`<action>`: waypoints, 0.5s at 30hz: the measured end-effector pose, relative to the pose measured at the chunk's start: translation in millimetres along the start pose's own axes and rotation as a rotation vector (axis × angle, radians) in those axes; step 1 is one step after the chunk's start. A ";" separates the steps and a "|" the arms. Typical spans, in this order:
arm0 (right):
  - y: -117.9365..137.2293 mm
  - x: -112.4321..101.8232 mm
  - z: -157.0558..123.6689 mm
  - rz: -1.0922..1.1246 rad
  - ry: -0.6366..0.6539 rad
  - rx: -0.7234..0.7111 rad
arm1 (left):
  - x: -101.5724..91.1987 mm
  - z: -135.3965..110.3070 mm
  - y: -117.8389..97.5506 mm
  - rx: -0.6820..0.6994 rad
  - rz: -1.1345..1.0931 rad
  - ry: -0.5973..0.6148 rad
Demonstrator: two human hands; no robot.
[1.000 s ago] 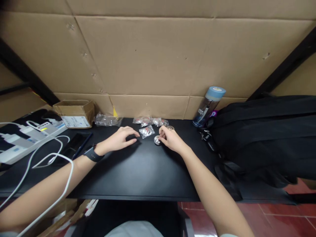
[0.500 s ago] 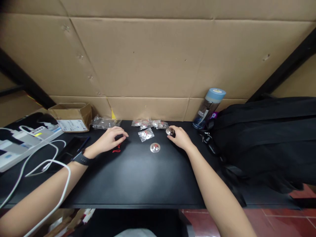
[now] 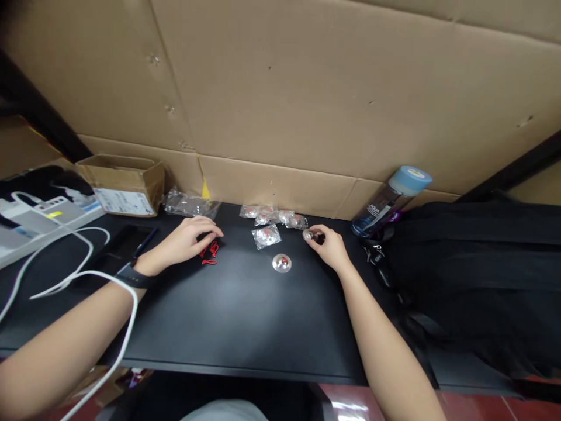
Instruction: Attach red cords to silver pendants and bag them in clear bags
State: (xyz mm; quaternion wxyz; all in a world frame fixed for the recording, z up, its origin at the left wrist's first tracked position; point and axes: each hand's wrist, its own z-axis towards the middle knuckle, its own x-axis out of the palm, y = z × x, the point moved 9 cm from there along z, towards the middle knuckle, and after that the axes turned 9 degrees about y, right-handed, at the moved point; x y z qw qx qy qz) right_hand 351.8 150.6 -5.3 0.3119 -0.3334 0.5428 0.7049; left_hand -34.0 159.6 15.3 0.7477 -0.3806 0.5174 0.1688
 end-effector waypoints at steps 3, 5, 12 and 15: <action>-8.0 -1.0 0.5 0.051 0.000 0.032 | -1.9 -1.2 -0.3 -0.007 0.019 -0.009; -12.1 -1.6 0.6 0.073 0.000 0.051 | -4.4 -2.3 -2.1 -0.008 0.036 -0.021; -9.9 -6.4 -0.7 0.019 -0.003 0.054 | -5.9 -4.6 -9.1 0.007 0.046 0.008; -10.9 -11.2 -1.6 0.058 -0.045 0.061 | -5.4 -6.1 -7.5 0.010 0.044 0.032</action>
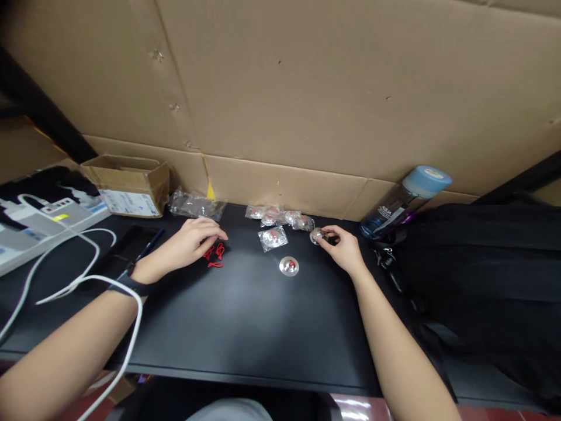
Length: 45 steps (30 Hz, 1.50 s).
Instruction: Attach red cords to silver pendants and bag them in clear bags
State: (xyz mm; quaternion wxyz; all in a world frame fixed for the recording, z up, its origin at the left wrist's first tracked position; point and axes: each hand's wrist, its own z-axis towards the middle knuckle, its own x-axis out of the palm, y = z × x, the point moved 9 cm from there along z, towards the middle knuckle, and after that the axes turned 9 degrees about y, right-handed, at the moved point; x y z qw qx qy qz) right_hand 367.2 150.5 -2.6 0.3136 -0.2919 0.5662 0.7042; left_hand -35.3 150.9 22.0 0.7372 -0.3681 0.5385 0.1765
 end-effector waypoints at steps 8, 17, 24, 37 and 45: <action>14.7 2.3 -5.8 0.562 -0.019 0.006 | 13.6 -4.6 -2.9 0.034 -0.006 0.213; 51.2 19.9 -20.0 1.068 0.039 0.115 | 9.7 -10.0 22.8 -0.127 0.089 0.201; 78.0 32.4 -30.0 1.296 0.138 0.158 | 7.8 -16.9 40.0 -0.217 0.098 0.276; 98.9 55.6 -39.2 1.336 0.292 0.173 | 3.4 -11.3 16.9 -0.170 0.106 0.222; 117.7 71.2 -49.1 1.354 0.393 0.157 | -15.6 -9.8 -0.7 -0.131 0.047 0.137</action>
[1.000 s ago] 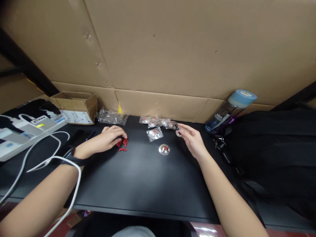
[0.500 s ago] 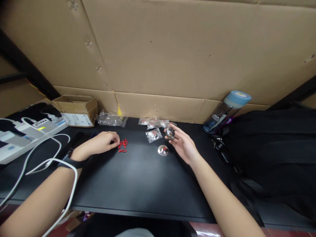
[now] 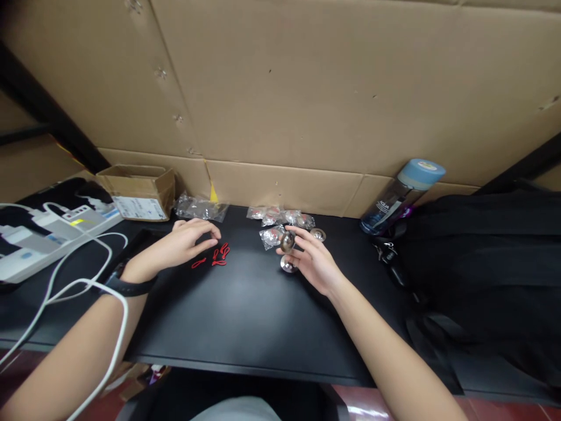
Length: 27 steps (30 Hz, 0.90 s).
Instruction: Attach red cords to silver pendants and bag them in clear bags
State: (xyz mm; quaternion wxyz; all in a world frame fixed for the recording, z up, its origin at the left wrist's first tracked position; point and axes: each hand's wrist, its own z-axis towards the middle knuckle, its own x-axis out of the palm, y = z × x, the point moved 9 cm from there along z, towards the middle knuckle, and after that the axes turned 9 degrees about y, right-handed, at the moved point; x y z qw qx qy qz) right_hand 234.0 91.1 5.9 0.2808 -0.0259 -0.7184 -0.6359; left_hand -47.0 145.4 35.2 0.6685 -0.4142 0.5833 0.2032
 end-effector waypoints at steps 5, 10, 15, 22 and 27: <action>-2.3 0.8 -0.5 -0.021 0.005 0.002 | 12.6 -4.7 2.0 0.121 -0.029 0.201; -3.5 1.2 0.0 -0.032 0.007 0.002 | 9.6 -13.1 33.6 -0.090 0.011 0.178; -5.4 4.0 -0.1 -0.003 0.031 0.020 | 28.0 -10.8 38.0 -0.088 -0.039 0.239; -4.2 5.9 -0.5 -0.079 0.078 -0.013 | 15.5 -11.7 30.6 0.009 -0.031 0.113; -4.6 7.4 -0.9 -0.151 0.084 -0.033 | -13.5 -9.1 -18.9 0.152 -0.130 -0.045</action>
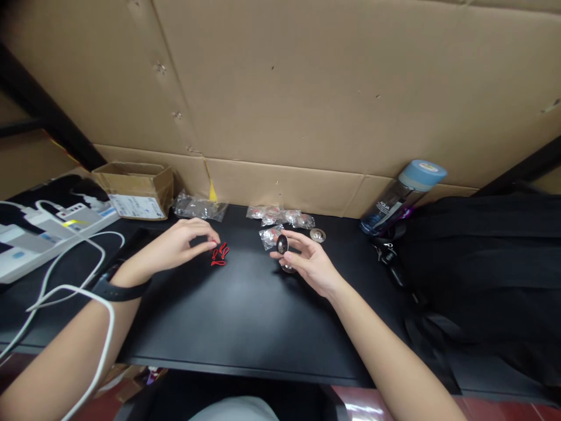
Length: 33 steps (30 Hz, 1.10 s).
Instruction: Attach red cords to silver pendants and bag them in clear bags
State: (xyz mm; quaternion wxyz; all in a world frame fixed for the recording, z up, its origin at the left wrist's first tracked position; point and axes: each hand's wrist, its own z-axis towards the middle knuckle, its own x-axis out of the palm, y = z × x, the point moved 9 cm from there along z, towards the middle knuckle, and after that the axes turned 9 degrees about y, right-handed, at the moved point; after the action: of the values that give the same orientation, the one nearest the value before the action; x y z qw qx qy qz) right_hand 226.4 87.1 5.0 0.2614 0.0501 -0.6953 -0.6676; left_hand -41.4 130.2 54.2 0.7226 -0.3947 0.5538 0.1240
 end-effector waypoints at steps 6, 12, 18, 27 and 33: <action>3.4 6.4 -0.5 -0.152 0.007 -0.058 | 23.8 14.8 -52.9 0.045 -0.273 -0.119; 1.2 23.8 -3.6 -0.239 0.089 -0.024 | 47.6 18.3 -53.9 0.000 -0.562 -0.256; 0.8 32.8 -3.4 -0.227 0.089 -0.071 | 51.8 18.7 -62.0 0.032 -0.663 -0.271; -7.1 44.3 -2.7 -0.143 0.120 -0.104 | 54.8 19.6 -68.3 0.091 -0.604 -0.322; -8.9 46.2 -3.6 -0.155 0.131 -0.095 | 53.7 17.6 -72.7 0.093 -0.514 -0.362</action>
State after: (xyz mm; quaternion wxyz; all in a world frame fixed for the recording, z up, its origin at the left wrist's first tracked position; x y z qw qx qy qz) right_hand 185.8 63.6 10.1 0.2561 0.1348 -0.6385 -0.7131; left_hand 34.9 81.0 38.8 0.8344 -0.4597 0.3034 -0.0197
